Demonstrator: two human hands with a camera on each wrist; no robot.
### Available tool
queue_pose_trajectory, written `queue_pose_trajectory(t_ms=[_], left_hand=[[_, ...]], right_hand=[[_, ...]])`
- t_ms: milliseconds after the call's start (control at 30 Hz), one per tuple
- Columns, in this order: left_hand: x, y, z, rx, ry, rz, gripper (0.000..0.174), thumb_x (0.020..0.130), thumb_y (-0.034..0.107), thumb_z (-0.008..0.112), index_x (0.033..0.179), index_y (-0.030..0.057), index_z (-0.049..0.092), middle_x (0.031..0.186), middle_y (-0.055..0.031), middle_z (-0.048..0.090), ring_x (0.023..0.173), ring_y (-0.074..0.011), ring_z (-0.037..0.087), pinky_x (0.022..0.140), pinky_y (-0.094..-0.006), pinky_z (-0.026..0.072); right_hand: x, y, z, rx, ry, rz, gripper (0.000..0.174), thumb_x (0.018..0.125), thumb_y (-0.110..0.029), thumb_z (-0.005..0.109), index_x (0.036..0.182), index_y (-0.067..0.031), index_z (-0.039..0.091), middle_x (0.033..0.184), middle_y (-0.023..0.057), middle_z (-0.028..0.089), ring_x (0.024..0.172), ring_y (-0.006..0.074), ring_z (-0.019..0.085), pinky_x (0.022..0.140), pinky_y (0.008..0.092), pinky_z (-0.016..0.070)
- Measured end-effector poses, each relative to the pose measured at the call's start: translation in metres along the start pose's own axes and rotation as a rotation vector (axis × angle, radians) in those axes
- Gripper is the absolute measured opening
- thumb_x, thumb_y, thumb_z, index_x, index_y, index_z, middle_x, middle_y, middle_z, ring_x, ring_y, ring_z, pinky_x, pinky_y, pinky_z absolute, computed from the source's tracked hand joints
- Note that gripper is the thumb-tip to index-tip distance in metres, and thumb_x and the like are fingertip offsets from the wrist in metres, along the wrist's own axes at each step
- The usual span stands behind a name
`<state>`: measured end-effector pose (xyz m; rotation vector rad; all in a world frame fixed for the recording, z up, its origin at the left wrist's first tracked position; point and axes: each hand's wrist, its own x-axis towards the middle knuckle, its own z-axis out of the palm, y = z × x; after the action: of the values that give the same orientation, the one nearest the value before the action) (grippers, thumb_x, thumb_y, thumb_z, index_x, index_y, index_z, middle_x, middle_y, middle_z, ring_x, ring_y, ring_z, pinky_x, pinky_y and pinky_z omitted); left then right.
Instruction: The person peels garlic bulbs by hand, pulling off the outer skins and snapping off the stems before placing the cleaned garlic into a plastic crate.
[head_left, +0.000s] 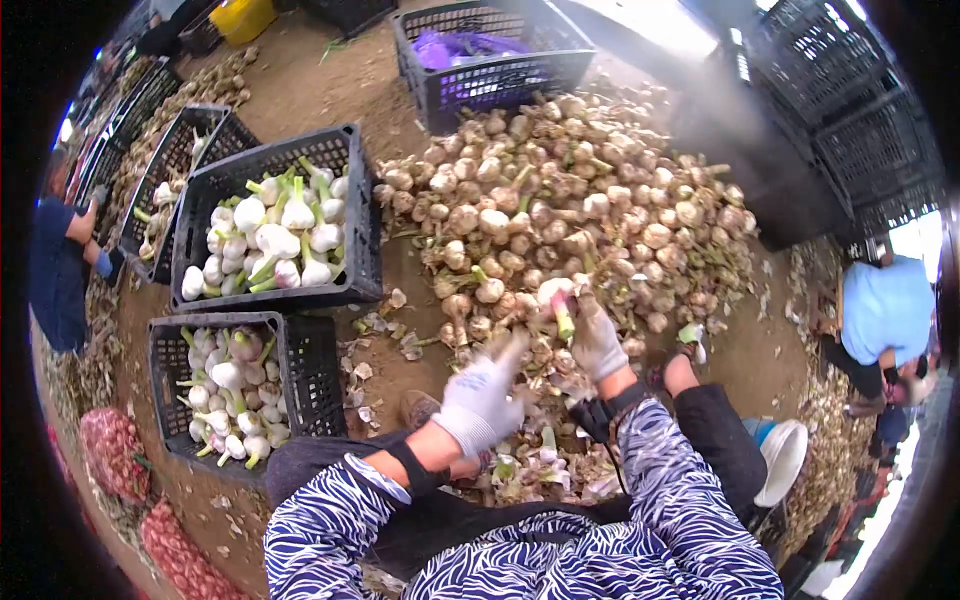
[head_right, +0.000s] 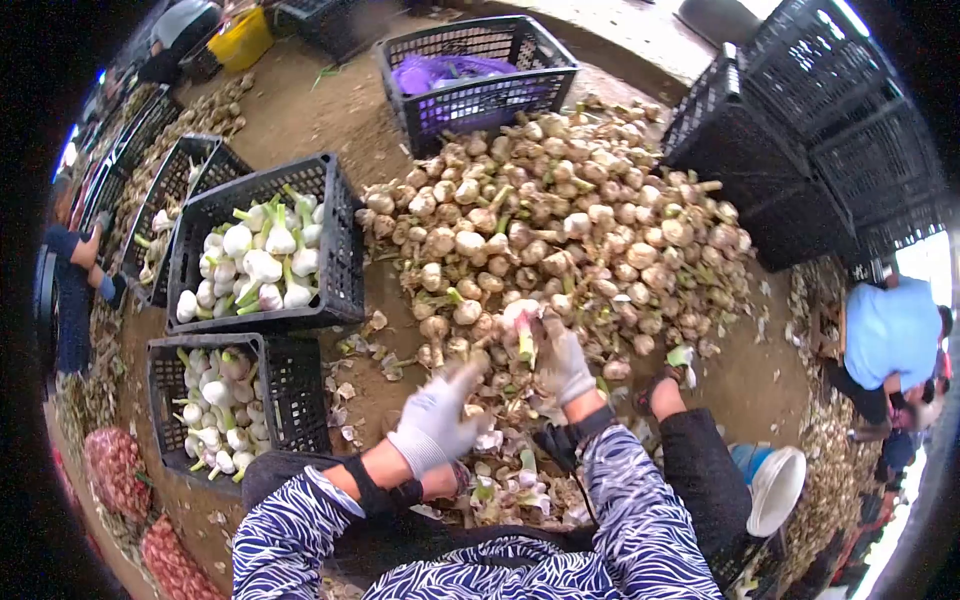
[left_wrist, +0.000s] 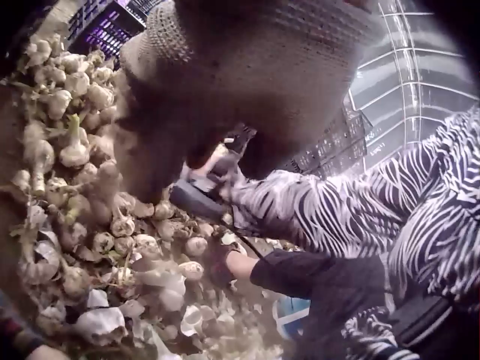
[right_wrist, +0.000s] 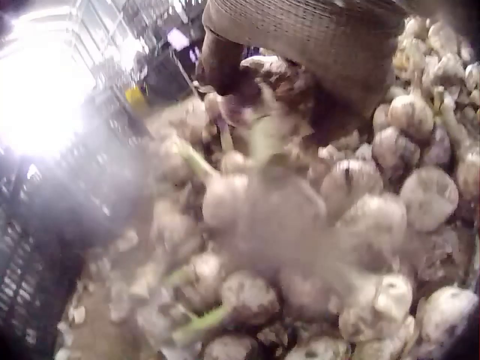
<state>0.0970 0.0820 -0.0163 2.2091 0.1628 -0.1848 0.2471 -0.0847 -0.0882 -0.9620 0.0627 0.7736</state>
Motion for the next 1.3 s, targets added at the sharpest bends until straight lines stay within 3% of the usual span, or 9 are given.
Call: queue_pose_trajectory(t_ms=[100, 167, 267, 333, 433, 667, 1000, 1033, 1300], left_hand=[[0.01, 0.005, 0.001, -0.113, 0.103, 0.211, 0.085, 0.072, 0.017, 0.079, 0.144, 0.0086, 0.036, 0.14, -0.0237, 0.04, 0.129, -0.0393, 0.044, 0.107, -0.0403, 0.0382], [0.004, 0.02, 0.006, -0.238, 0.05, 0.319, 0.088, 0.068, 0.014, 0.083, 0.143, 0.0079, 0.038, 0.142, -0.0213, 0.039, 0.132, -0.035, 0.041, 0.111, -0.0398, 0.0333], [-0.014, 0.033, 0.024, -0.418, -0.059, 0.231, 0.072, 0.074, 0.009, 0.079, 0.137, 0.003, 0.046, 0.127, -0.0124, 0.056, 0.12, -0.0229, 0.053, 0.104, -0.0327, 0.0406], [-0.026, 0.041, 0.036, -0.908, -0.095, 0.02, 0.062, 0.081, 0.011, 0.074, 0.135, -0.0011, 0.047, 0.118, -0.0043, 0.058, 0.105, -0.0104, 0.056, 0.091, -0.0253, 0.0474], [-0.045, 0.045, 0.042, -1.107, -0.057, -0.191, 0.067, 0.078, 0.011, 0.076, 0.136, -0.0024, 0.045, 0.113, -0.0048, 0.058, 0.1, -0.011, 0.058, 0.089, -0.0259, 0.0489], [-0.088, 0.059, 0.079, -0.697, -0.058, -0.027, 0.074, 0.067, 0.008, 0.083, 0.131, -0.0038, 0.048, 0.107, -0.0051, 0.061, 0.095, -0.0117, 0.059, 0.084, -0.026, 0.0506], [-0.118, 0.086, 0.063, -0.858, 0.014, -0.188, 0.066, 0.076, 0.024, 0.076, 0.126, -0.01, 0.049, 0.105, -0.0099, 0.064, 0.089, -0.0132, 0.063, 0.078, -0.0251, 0.0524], [-0.121, 0.086, 0.058, -1.128, -0.031, -0.159, 0.072, 0.076, 0.029, 0.073, 0.129, -0.0115, 0.045, 0.108, -0.0129, 0.064, 0.089, -0.0166, 0.065, 0.076, -0.0255, 0.0537], [-0.11, 0.079, 0.061, -0.821, 0.047, 0.038, 0.083, 0.075, 0.032, 0.076, 0.139, -0.0056, 0.039, 0.113, -0.0108, 0.061, 0.102, -0.0184, 0.061, 0.09, -0.0295, 0.0499]], right_hand=[[-0.062, 0.012, -0.021, 0.28, -0.154, 0.13, 0.04, 0.102, -0.036, 0.044, 0.116, -0.0003, 0.057, 0.093, 0.0035, 0.066, 0.075, 0.0127, 0.063, 0.06, 0.0262, 0.0479], [-0.103, 0.039, -0.005, -0.647, 0.033, -0.208, 0.031, 0.103, -0.028, 0.041, 0.114, -0.0034, 0.056, 0.086, 0.0023, 0.063, 0.063, 0.0105, 0.054, 0.053, 0.0255, 0.0432], [-0.151, 0.023, 0.028, -0.937, -0.025, -0.559, 0.034, 0.105, -0.027, 0.038, 0.12, -0.0017, 0.055, 0.095, 0.0047, 0.063, 0.088, 0.0155, 0.062, 0.07, 0.0288, 0.0507], [-0.18, 0.009, 0.018, -1.074, 0.063, -0.246, 0.039, 0.104, -0.034, 0.043, 0.115, 0.0004, 0.058, 0.097, 0.0043, 0.063, 0.087, 0.0136, 0.06, 0.077, 0.0302, 0.0487], [-0.202, 0.002, 0.012, -0.819, 0.166, -0.246, 0.034, 0.093, -0.022, 0.063, 0.114, 0.0036, 0.057, 0.1, 0.0146, 0.065, 0.093, 0.0263, 0.062, 0.079, 0.0338, 0.0486], [-0.216, -0.011, 0.028, -0.616, -0.064, -0.253, 0.051, 0.083, -0.033, 0.076, 0.116, 0.001, 0.06, 0.101, 0.0082, 0.066, 0.091, 0.0134, 0.06, 0.082, 0.0288, 0.0481], [-0.227, -0.022, 0.004, -0.731, -0.221, -0.214, 0.035, 0.081, -0.01, 0.073, 0.113, 0.0011, 0.066, 0.092, 0.0035, 0.07, 0.087, 0.0135, 0.064, 0.08, 0.0285, 0.0501], [-0.22, -0.023, -0.01, -1.109, -0.26, -0.212, 0.048, 0.077, -0.013, 0.073, 0.122, -0.0001, 0.061, 0.113, 0.0119, 0.066, 0.106, 0.0167, 0.059, 0.091, 0.0317, 0.0471], [-0.227, -0.028, 0.025, -0.606, -0.241, -0.351, 0.057, 0.082, -0.033, 0.076, 0.121, 0.0035, 0.057, 0.106, 0.0094, 0.061, 0.096, 0.0167, 0.059, 0.083, 0.029, 0.0487]])
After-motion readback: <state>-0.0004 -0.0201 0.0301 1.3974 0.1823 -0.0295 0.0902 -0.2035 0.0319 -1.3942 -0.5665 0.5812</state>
